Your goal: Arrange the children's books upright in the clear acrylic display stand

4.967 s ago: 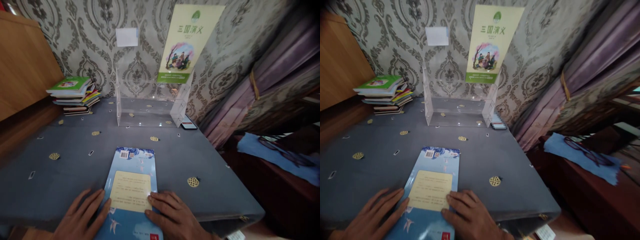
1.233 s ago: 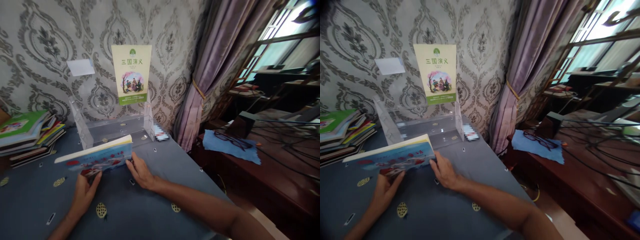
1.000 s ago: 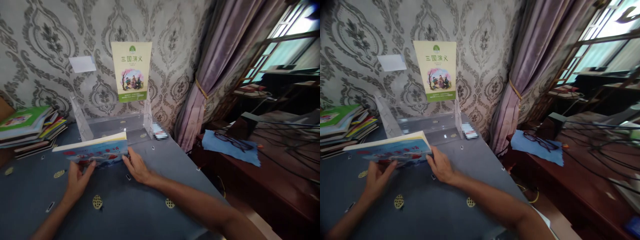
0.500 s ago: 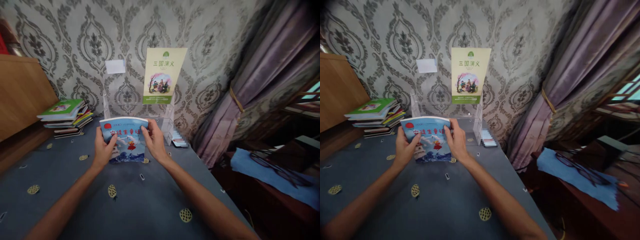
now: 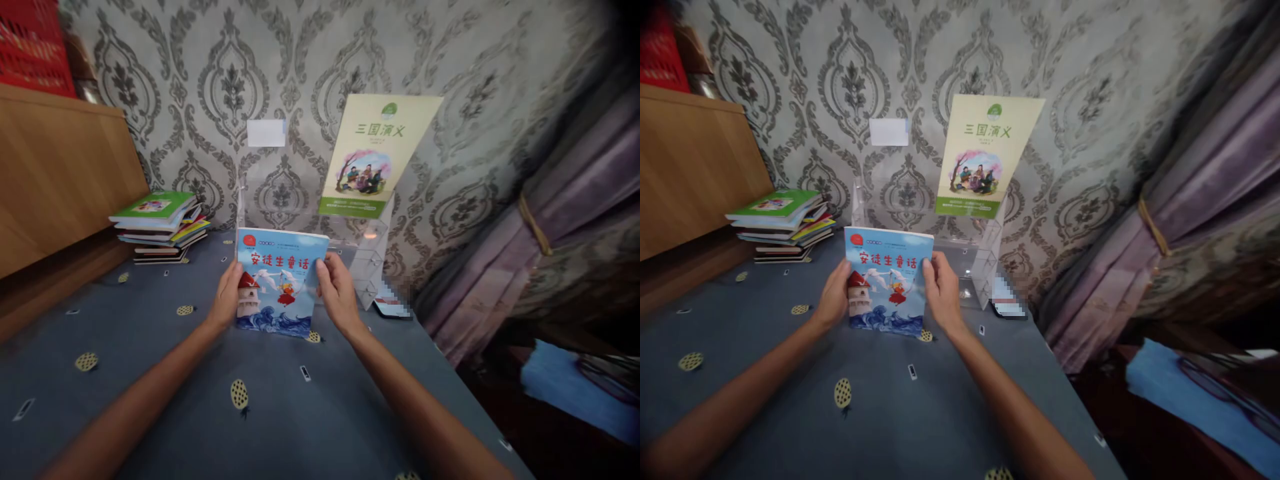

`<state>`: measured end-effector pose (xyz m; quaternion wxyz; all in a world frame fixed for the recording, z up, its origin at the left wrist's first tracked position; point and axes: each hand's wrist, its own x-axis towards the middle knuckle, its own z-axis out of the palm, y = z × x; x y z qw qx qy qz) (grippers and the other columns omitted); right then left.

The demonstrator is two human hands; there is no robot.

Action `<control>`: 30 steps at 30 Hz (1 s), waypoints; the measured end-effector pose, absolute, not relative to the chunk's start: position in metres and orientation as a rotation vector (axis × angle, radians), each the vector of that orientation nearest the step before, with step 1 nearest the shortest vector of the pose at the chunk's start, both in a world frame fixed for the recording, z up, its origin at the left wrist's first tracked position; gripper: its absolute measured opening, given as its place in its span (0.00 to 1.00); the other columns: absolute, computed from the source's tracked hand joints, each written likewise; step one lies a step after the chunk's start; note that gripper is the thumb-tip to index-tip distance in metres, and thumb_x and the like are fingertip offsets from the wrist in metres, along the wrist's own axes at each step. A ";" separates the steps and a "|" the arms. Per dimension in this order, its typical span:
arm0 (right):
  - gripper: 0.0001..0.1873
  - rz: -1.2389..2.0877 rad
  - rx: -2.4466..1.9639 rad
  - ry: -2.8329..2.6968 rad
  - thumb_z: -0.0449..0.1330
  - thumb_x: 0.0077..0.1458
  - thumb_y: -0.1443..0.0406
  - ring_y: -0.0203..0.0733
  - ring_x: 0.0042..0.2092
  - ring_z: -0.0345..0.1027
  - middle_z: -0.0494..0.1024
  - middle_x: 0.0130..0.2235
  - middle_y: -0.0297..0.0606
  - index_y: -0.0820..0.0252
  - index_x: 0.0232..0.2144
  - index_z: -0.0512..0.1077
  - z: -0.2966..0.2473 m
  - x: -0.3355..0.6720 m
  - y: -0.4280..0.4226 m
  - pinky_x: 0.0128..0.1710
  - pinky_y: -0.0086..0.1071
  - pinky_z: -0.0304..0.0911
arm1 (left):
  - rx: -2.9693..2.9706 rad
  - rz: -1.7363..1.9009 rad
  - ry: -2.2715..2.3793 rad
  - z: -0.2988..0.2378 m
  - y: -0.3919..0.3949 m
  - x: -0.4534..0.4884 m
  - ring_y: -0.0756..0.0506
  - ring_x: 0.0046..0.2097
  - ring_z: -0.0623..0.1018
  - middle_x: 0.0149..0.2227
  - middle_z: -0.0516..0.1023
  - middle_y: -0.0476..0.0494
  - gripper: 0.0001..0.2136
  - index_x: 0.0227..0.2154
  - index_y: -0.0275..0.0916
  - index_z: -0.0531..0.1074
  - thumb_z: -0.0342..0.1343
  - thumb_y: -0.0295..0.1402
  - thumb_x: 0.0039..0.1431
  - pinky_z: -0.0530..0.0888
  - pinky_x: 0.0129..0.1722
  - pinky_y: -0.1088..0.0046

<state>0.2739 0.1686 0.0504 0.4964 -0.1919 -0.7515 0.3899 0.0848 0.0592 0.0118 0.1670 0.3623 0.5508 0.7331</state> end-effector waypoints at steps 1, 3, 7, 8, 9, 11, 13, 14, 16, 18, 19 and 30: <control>0.17 0.920 -0.494 -1.814 0.49 0.66 0.51 0.39 0.30 0.60 0.68 0.30 0.32 0.56 0.38 0.67 0.047 0.272 0.168 0.28 0.31 0.58 | 0.988 2.090 1.553 0.008 0.060 0.087 0.40 0.53 0.78 0.46 0.82 0.43 0.25 0.43 0.41 0.78 0.54 0.57 0.58 0.74 0.54 0.65; 0.17 0.867 -0.544 -1.809 0.47 0.67 0.51 0.40 0.31 0.60 0.68 0.30 0.32 0.56 0.36 0.66 0.039 0.268 0.166 0.30 0.32 0.57 | 0.911 2.064 1.506 0.002 0.060 0.093 0.41 0.45 0.81 0.38 0.83 0.42 0.29 0.38 0.39 0.79 0.53 0.62 0.55 0.78 0.46 0.67; 0.18 0.805 -0.607 -1.765 0.45 0.67 0.52 0.40 0.30 0.58 0.63 0.27 0.30 0.54 0.30 0.61 0.017 0.262 0.160 0.31 0.33 0.55 | 0.757 2.025 1.506 -0.003 0.057 0.102 0.45 0.28 0.80 0.25 0.80 0.43 0.36 0.31 0.35 0.78 0.52 0.69 0.48 0.76 0.27 0.73; 0.18 0.805 -0.616 -1.749 0.45 0.67 0.52 0.41 0.30 0.58 0.63 0.27 0.30 0.54 0.30 0.60 0.011 0.261 0.159 0.31 0.33 0.56 | 0.746 2.027 1.520 -0.004 0.056 0.103 0.46 0.26 0.79 0.24 0.79 0.44 0.37 0.30 0.35 0.77 0.52 0.70 0.47 0.75 0.25 0.75; 0.17 0.808 -0.626 -1.737 0.44 0.68 0.52 0.41 0.30 0.58 0.63 0.27 0.31 0.54 0.30 0.60 0.004 0.260 0.157 0.32 0.33 0.56 | 0.750 2.026 1.528 -0.005 0.055 0.103 0.46 0.25 0.78 0.23 0.78 0.44 0.37 0.29 0.34 0.77 0.52 0.71 0.46 0.74 0.24 0.75; 0.17 0.823 -0.646 -1.733 0.44 0.68 0.53 0.41 0.31 0.59 0.64 0.28 0.31 0.54 0.31 0.62 -0.009 0.261 0.153 0.32 0.33 0.57 | 0.787 2.018 1.526 -0.008 0.054 0.103 0.47 0.24 0.78 0.22 0.78 0.44 0.37 0.28 0.34 0.77 0.51 0.71 0.46 0.74 0.24 0.75; 0.17 0.839 -0.666 -1.751 0.44 0.68 0.53 0.41 0.30 0.59 0.65 0.28 0.31 0.54 0.32 0.62 -0.019 0.262 0.151 0.32 0.33 0.57 | 0.807 2.014 1.531 -0.012 0.054 0.102 0.47 0.24 0.78 0.23 0.78 0.45 0.37 0.28 0.35 0.77 0.51 0.71 0.46 0.75 0.25 0.75; 0.17 0.840 -0.676 -1.761 0.43 0.68 0.52 0.41 0.30 0.59 0.64 0.28 0.31 0.54 0.31 0.62 -0.023 0.263 0.150 0.31 0.33 0.57 | 0.805 2.011 1.540 -0.013 0.055 0.102 0.47 0.24 0.78 0.23 0.78 0.44 0.37 0.28 0.35 0.77 0.51 0.71 0.46 0.75 0.25 0.74; 0.18 0.833 -0.691 -1.779 0.43 0.68 0.52 0.41 0.29 0.59 0.64 0.27 0.31 0.54 0.31 0.61 -0.027 0.264 0.149 0.30 0.33 0.57 | 0.785 2.005 1.562 -0.016 0.055 0.101 0.46 0.25 0.79 0.23 0.79 0.44 0.37 0.28 0.34 0.78 0.51 0.71 0.46 0.75 0.26 0.74; 0.17 0.820 -0.701 -1.792 0.43 0.68 0.52 0.41 0.29 0.59 0.65 0.27 0.31 0.54 0.32 0.62 -0.027 0.265 0.149 0.30 0.33 0.57 | 0.767 2.002 1.575 -0.017 0.056 0.101 0.45 0.26 0.80 0.23 0.79 0.43 0.37 0.28 0.34 0.78 0.52 0.70 0.47 0.75 0.26 0.74; 0.17 0.816 -0.702 -1.798 0.43 0.68 0.52 0.41 0.29 0.60 0.65 0.27 0.31 0.54 0.32 0.62 -0.027 0.265 0.149 0.31 0.33 0.57 | 0.760 2.002 1.577 -0.018 0.056 0.100 0.45 0.27 0.80 0.23 0.79 0.42 0.37 0.28 0.34 0.78 0.52 0.69 0.48 0.75 0.26 0.74; 0.16 0.897 -0.698 -1.923 0.45 0.67 0.56 0.44 0.36 0.70 0.77 0.38 0.39 0.57 0.44 0.67 -0.028 0.283 0.139 0.40 0.36 0.65 | 0.747 1.987 1.569 -0.018 0.057 0.098 0.45 0.25 0.79 0.22 0.79 0.43 0.37 0.25 0.35 0.78 0.50 0.71 0.47 0.74 0.25 0.75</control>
